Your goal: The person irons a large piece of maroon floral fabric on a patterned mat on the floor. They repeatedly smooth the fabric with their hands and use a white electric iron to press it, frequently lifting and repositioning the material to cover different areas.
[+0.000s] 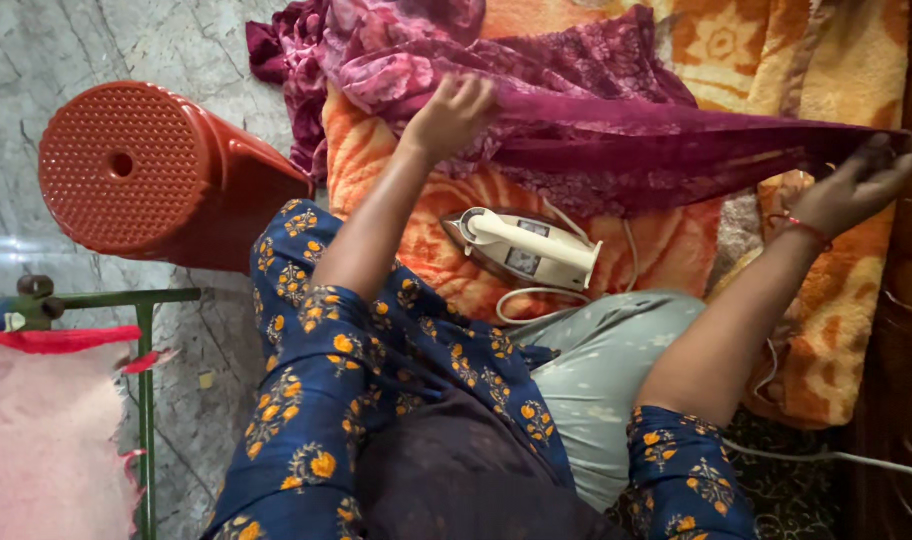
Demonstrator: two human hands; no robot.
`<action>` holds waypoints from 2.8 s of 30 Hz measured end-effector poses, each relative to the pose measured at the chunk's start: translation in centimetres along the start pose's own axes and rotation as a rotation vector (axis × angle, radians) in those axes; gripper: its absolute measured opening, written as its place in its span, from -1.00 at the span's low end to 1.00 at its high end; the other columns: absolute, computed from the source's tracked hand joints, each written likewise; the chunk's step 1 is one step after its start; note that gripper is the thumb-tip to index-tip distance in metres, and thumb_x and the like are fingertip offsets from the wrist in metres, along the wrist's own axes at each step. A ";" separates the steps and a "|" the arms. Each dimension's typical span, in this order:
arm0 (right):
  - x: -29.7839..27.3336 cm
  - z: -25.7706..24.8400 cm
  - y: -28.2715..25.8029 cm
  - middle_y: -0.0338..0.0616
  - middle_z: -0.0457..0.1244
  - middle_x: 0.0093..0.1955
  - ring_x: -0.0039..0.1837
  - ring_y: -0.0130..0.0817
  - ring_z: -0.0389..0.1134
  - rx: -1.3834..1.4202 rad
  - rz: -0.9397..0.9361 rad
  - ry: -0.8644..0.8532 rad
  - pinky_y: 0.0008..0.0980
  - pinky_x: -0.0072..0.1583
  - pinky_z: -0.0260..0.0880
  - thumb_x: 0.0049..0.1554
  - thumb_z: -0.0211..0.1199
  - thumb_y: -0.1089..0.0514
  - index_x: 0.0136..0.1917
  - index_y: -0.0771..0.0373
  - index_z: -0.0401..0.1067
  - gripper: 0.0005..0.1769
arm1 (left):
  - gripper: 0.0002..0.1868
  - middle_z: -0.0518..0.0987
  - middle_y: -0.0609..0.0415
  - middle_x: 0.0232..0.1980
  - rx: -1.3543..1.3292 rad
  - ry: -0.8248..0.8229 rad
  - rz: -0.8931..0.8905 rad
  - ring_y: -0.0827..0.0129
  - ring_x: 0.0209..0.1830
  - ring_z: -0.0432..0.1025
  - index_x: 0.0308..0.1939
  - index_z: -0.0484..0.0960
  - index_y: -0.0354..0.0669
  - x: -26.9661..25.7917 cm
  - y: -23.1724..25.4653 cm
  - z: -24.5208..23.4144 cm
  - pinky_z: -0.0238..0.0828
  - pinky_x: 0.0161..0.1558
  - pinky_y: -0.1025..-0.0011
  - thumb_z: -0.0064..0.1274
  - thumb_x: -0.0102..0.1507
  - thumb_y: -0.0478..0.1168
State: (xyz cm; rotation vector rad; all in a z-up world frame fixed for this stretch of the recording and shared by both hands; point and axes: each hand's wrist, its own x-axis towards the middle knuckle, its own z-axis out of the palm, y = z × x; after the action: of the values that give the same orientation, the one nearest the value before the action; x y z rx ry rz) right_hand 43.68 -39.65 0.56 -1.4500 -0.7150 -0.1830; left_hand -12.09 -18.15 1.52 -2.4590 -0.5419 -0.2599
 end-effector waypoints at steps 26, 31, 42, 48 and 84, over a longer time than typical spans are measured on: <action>0.8 -2.2 0.2 0.20 0.16 0.64 0.62 -0.01 0.29 0.252 0.051 0.155 -0.11 0.60 0.36 0.43 0.27 -0.12 0.65 0.42 -0.05 -0.16 | -0.35 0.58 -0.18 -0.07 -0.668 -0.001 -0.262 -0.09 -0.09 0.56 0.21 0.49 -0.07 0.1 4.1 4.9 0.55 -0.14 0.01 0.19 0.03 -0.07; 0.2 -2.3 0.5 0.19 0.18 0.55 0.46 0.01 0.37 0.250 0.105 0.152 -0.02 0.38 0.50 0.32 0.21 -0.18 0.58 0.40 0.03 -0.17 | -0.85 0.60 -0.10 -0.06 -0.717 -0.166 -0.542 -0.06 -0.14 0.59 0.00 0.62 -0.08 0.3 4.4 6.1 0.54 -0.14 -0.02 -0.02 0.40 -0.22; 0.8 -5.5 1.2 0.33 0.21 0.42 0.35 0.09 0.36 0.285 0.080 0.300 0.02 0.33 0.51 0.35 0.13 -0.17 0.45 0.48 0.27 -0.31 | -0.73 0.56 -0.14 0.13 -0.932 -0.052 -1.140 -0.18 0.00 0.54 0.09 0.62 -0.03 4.3 0.9 4.7 0.49 0.01 -0.03 -0.04 0.33 -0.15; 0.8 -5.9 1.6 0.24 0.04 0.59 0.51 0.12 0.29 0.236 0.053 0.393 0.07 0.44 0.45 0.40 0.16 -0.11 0.60 0.36 0.06 -0.28 | -0.39 0.39 -0.36 0.29 -0.998 0.104 -0.146 -0.28 0.17 0.45 0.18 0.50 -0.18 2.5 7.1 1.8 0.44 0.04 0.01 0.30 0.12 -0.03; -1.8 -7.2 6.0 0.05 0.10 0.51 0.42 -0.03 0.27 0.137 0.266 0.291 -0.08 0.33 0.47 0.41 0.09 -0.12 0.56 0.24 0.09 -0.38 | -0.85 0.54 -0.05 -0.14 -0.721 -0.073 -0.128 0.09 -0.48 0.57 -0.14 0.53 -0.11 6.5 5.1 2.8 0.52 -0.49 0.15 0.07 0.23 -0.22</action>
State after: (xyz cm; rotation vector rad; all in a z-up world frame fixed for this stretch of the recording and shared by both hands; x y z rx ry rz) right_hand 47.82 -46.06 -5.14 -1.3371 -0.2884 -0.1325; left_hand -3.92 -18.13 -1.39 -3.1396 -0.7336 -0.4869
